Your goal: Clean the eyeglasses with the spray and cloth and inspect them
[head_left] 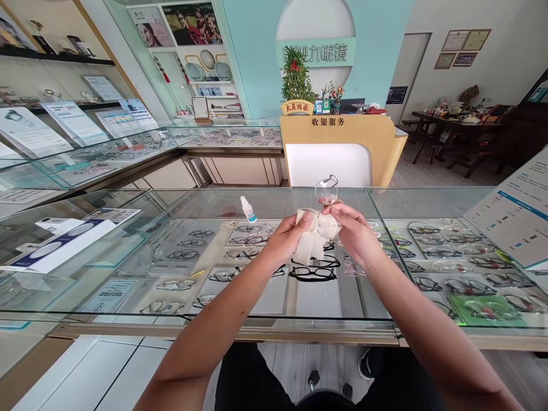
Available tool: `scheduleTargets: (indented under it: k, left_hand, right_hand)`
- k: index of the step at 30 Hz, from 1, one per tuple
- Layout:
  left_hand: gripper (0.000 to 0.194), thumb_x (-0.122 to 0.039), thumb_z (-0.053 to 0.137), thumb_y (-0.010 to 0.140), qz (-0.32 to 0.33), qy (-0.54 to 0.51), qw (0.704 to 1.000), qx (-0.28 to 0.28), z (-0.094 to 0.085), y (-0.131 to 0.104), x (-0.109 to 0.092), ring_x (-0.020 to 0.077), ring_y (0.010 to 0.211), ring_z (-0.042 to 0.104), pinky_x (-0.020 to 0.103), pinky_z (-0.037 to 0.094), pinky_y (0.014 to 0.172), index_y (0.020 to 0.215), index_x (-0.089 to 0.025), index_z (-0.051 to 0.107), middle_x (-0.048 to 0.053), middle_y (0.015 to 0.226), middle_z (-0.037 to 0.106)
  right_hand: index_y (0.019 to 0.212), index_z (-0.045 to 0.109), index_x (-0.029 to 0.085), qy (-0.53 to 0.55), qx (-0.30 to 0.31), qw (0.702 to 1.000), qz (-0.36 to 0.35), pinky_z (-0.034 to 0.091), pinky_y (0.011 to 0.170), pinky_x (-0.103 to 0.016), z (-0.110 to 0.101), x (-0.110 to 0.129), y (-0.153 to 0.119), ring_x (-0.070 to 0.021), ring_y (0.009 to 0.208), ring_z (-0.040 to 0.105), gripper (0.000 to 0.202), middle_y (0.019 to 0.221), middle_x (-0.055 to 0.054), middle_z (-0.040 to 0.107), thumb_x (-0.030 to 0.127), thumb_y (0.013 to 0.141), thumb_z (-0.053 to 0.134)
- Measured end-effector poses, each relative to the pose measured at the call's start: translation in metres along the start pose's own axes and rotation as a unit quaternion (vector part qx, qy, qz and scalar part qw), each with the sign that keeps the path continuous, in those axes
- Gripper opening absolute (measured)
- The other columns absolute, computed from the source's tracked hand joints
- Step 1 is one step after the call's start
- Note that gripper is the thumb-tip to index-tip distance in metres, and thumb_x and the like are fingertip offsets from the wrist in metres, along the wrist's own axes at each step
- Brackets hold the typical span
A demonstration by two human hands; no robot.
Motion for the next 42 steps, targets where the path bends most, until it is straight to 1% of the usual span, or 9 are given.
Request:
scheduleTargets:
  k: [4,10,13,16,20,26,32,37,42]
  left_hand:
    - [0.076,-0.092,0.085,0.081,-0.020,-0.026,0.999,0.022,0.006,-0.002,0.002,0.0173,0.073,0.060,0.031,0.048,0.068,0.089,-0.017,0.075,0.002,0.079,0.066]
    - [0.078,-0.093,0.090,0.073,-0.057,-0.028,0.998,0.023,0.004,-0.003,0.009,0.0149,0.072,0.054,0.031,0.046,0.068,0.084,-0.017,0.073,0.000,0.077,0.059]
    - [0.081,-0.096,0.089,0.069,-0.068,-0.022,0.997,0.021,0.003,-0.003,0.012,0.0138,0.071,0.050,0.030,0.042,0.066,0.081,-0.018,0.071,-0.001,0.076,0.057]
    - [0.083,-0.097,0.090,0.067,-0.076,-0.028,0.996,0.023,0.004,-0.003,0.015,0.0135,0.070,0.048,0.030,0.040,0.064,0.079,-0.018,0.069,-0.001,0.075,0.056]
    - [0.080,-0.094,0.092,0.068,-0.080,-0.044,0.996,0.018,0.004,-0.004,0.019,0.0155,0.075,0.053,0.031,0.044,0.069,0.082,-0.018,0.071,-0.001,0.078,0.060]
    - [0.076,-0.090,0.096,0.068,-0.063,-0.053,0.997,0.010,0.005,-0.003,0.016,0.0210,0.091,0.065,0.033,0.049,0.082,0.091,-0.019,0.081,0.005,0.092,0.075]
    - [0.072,-0.087,0.092,0.077,-0.039,-0.041,0.997,0.048,0.013,-0.002,0.007,0.0171,0.076,0.060,0.030,0.045,0.073,0.085,-0.016,0.080,0.003,0.079,0.070]
    - [0.069,-0.082,0.097,0.075,-0.034,-0.035,0.998,0.049,0.013,-0.002,0.007,0.0172,0.080,0.062,0.030,0.048,0.076,0.089,-0.017,0.079,0.003,0.084,0.072]
    - [0.067,-0.076,0.100,0.075,-0.035,-0.021,0.996,0.081,0.019,-0.006,0.000,0.0151,0.075,0.058,0.028,0.044,0.069,0.089,-0.015,0.077,0.002,0.082,0.068]
  right_hand:
    - [0.096,0.090,0.033,0.040,0.009,0.998,0.042,0.052,0.113,-0.042,0.005,-0.012,-0.003,-0.0326,0.143,0.065,0.028,0.133,-0.004,0.082,0.060,0.091,0.092]
    - [0.096,0.091,0.033,0.090,0.020,0.994,0.060,0.057,0.099,-0.037,0.008,-0.011,-0.003,-0.0267,0.121,0.072,0.027,0.133,-0.002,0.085,0.058,0.088,0.096]
    - [0.093,0.092,0.033,0.097,0.011,0.993,0.068,0.057,0.095,-0.035,0.006,-0.009,-0.002,-0.0251,0.116,0.072,0.029,0.128,-0.002,0.085,0.059,0.084,0.099]
    - [0.091,0.092,0.033,0.089,0.009,0.994,0.068,0.058,0.097,-0.036,0.007,-0.009,-0.002,-0.0253,0.116,0.073,0.031,0.126,-0.002,0.086,0.061,0.082,0.100]
    - [0.093,0.092,0.032,0.082,0.015,0.994,0.064,0.058,0.102,-0.036,0.011,-0.011,-0.004,-0.0250,0.119,0.075,0.033,0.126,-0.002,0.087,0.062,0.083,0.100]
    - [0.094,0.093,0.033,0.072,0.027,0.994,0.081,0.059,0.090,-0.035,0.019,-0.019,-0.006,-0.0227,0.100,0.076,0.036,0.111,0.000,0.088,0.065,0.081,0.100]
    - [0.098,0.095,0.034,0.061,0.001,0.995,0.080,0.057,0.089,-0.034,0.017,-0.024,-0.006,-0.0220,0.097,0.074,0.041,0.104,0.000,0.088,0.068,0.077,0.102]
    - [0.098,0.095,0.033,0.069,0.003,0.994,0.090,0.057,0.088,-0.034,0.019,-0.025,-0.007,-0.0217,0.098,0.074,0.039,0.107,-0.001,0.088,0.066,0.077,0.102]
    - [0.095,0.094,0.031,0.082,0.004,0.991,0.106,0.056,0.082,-0.032,0.018,-0.025,-0.008,-0.0212,0.094,0.072,0.039,0.103,-0.002,0.086,0.063,0.075,0.103]
Point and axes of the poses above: each hand's wrist, its own y-axis towards the middle knuckle, its own z-axis out of the palm, x = y × z, the point moved 9 cm from there along y, towards the middle knuckle
